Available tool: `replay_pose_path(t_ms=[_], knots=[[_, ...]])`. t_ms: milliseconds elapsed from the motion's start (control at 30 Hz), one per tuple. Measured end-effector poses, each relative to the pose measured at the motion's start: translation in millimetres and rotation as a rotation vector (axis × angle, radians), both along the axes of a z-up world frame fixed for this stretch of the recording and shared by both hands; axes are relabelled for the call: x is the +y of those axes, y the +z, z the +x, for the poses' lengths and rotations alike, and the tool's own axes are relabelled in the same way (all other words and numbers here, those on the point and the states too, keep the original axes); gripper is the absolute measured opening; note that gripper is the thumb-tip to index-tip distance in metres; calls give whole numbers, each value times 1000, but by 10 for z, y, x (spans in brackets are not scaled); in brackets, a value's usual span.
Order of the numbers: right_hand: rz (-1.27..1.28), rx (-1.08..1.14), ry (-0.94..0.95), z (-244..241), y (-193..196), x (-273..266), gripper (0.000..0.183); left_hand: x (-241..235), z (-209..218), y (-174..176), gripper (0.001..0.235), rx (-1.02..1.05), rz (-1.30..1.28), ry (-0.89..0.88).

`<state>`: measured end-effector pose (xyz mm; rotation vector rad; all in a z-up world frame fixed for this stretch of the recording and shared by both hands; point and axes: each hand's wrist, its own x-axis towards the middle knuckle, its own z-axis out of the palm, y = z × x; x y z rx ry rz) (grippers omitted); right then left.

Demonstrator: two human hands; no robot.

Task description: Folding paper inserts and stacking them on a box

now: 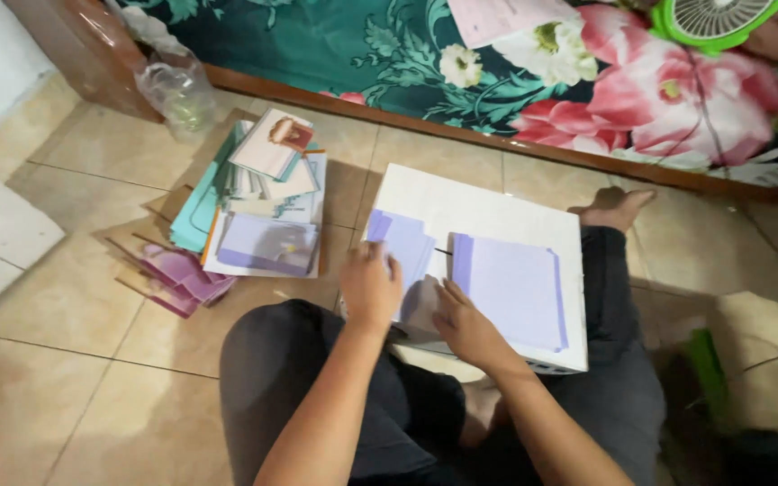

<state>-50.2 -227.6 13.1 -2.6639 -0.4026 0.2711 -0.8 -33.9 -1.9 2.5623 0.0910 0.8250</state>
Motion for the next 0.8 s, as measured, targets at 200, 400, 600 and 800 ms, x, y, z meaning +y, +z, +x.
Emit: replay_pose_path(t_ms=[200, 400, 600, 800], knots=[[-133, 24, 144, 295, -195, 567, 71, 363, 140, -441, 28, 419, -71, 108], [-95, 95, 102, 183, -21, 686, 77, 160, -28, -44, 29, 397, 64, 35], [24, 17, 100, 72, -9, 770, 70, 225, -8, -139, 34, 365, -91, 26], [167, 67, 35, 3, 89, 781, 72, 317, 80, -132, 32, 510, -523, -81]])
